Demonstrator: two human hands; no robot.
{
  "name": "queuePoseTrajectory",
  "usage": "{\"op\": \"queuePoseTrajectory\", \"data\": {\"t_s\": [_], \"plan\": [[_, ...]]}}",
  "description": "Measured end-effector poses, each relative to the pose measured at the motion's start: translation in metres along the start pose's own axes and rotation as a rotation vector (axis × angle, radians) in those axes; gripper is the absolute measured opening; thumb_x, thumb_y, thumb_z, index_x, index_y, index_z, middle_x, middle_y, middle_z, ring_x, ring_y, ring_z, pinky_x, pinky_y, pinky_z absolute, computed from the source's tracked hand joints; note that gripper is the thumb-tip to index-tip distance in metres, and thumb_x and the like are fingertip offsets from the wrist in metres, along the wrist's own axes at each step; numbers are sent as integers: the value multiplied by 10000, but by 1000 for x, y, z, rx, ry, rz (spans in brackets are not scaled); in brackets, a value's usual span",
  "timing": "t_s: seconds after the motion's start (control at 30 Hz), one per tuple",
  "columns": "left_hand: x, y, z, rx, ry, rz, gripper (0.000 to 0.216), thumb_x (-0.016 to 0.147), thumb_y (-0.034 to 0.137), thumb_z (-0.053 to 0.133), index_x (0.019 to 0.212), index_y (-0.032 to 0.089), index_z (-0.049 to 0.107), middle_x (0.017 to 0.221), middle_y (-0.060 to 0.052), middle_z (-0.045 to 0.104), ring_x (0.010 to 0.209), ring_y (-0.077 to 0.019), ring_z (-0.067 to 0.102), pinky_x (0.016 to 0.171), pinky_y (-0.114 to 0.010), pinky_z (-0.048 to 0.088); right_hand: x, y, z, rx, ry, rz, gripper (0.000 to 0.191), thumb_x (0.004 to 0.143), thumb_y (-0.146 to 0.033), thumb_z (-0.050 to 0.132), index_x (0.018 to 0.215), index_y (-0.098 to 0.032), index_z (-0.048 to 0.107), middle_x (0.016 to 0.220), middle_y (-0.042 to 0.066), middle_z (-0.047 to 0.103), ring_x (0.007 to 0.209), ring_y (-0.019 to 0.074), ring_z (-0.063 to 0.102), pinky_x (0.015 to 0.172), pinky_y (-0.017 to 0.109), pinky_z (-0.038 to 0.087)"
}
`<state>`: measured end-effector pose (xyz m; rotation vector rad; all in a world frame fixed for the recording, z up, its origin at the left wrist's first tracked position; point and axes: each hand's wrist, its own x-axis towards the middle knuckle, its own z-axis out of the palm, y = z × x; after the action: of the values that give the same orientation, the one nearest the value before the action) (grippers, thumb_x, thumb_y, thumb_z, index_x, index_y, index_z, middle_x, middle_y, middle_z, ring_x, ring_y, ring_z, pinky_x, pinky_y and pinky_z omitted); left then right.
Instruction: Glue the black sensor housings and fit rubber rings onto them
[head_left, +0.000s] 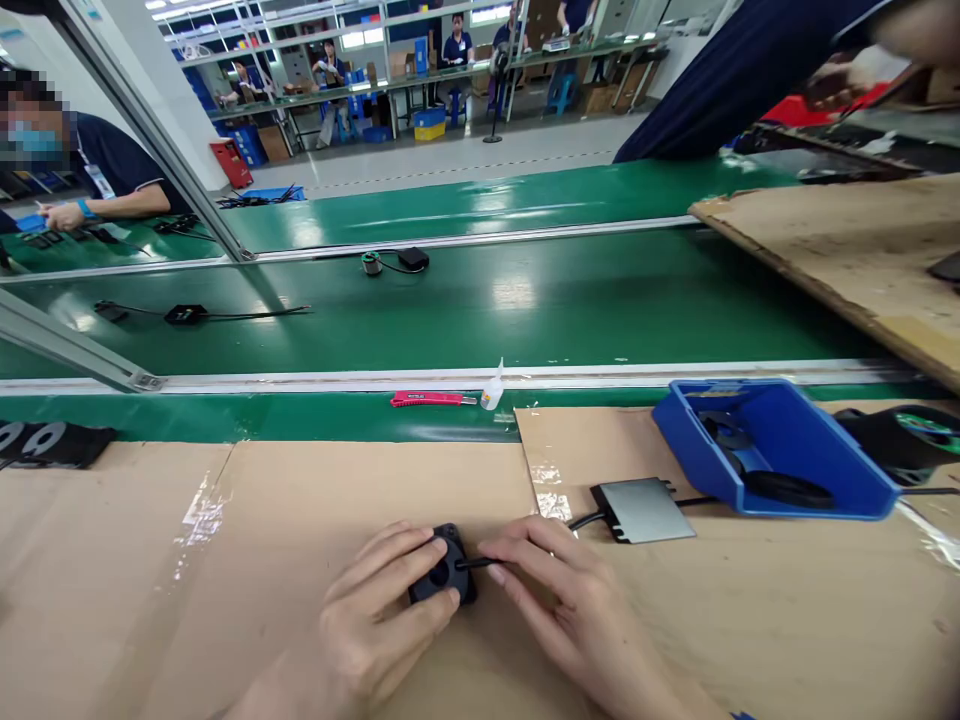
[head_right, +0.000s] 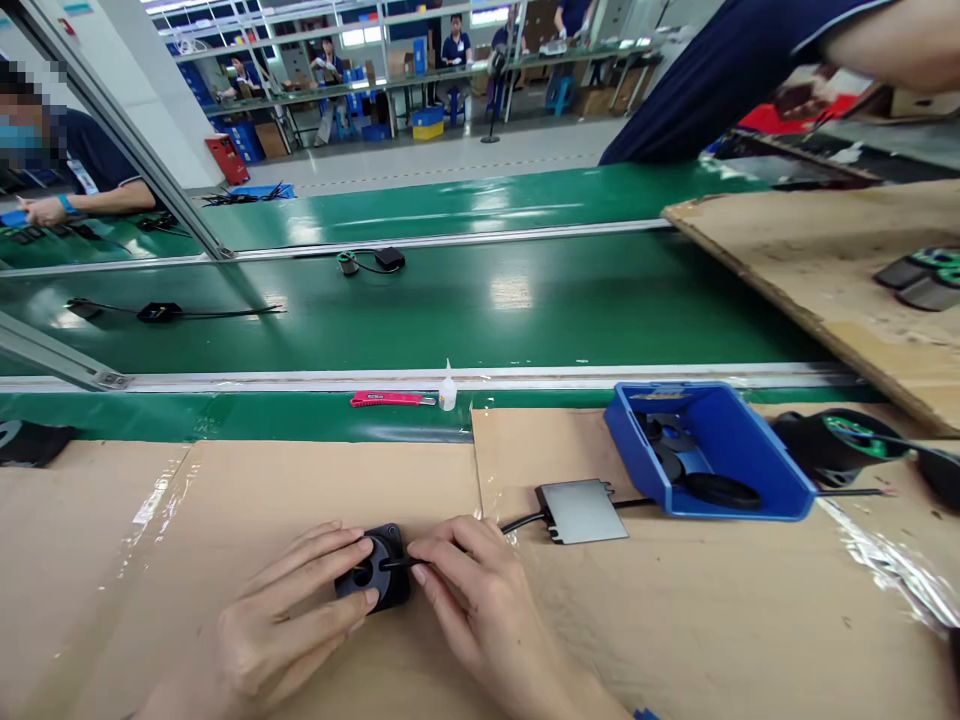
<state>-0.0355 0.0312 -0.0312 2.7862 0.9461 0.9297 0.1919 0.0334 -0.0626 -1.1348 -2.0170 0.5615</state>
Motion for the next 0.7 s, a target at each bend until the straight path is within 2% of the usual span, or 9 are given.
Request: {"op": "queuePoseTrajectory", "data": {"t_s": [0.33,0.53,0.7], "plan": [[-2,-2,2,4,-32,-9,190,906,109,576,1014,188,710,1116,-103,719,1129,-213,647,975,-395,566,-3,2,1,5,9,-1,231,898,-95,520,1028,-220,664,860,42,654,762,149,636,659,265,551],[-14,-3,14,5,23,-10,239,892,67,578,1068,180,695,1134,-94,701,1159,-227,612,983,-415,561,-1,1,1,1,14,-13,221,893,-89,523,1013,-213,661,854,45,658,758,153,635,657,276,551],[-25,-4,20,6,-71,-37,310,892,75,579,1172,188,643,1235,-91,648,1227,-247,548,1048,-440,507,-2,1,2,-11,24,-34,227,901,-92,513,1026,-205,664,845,50,660,750,160,637,640,285,552]]}}
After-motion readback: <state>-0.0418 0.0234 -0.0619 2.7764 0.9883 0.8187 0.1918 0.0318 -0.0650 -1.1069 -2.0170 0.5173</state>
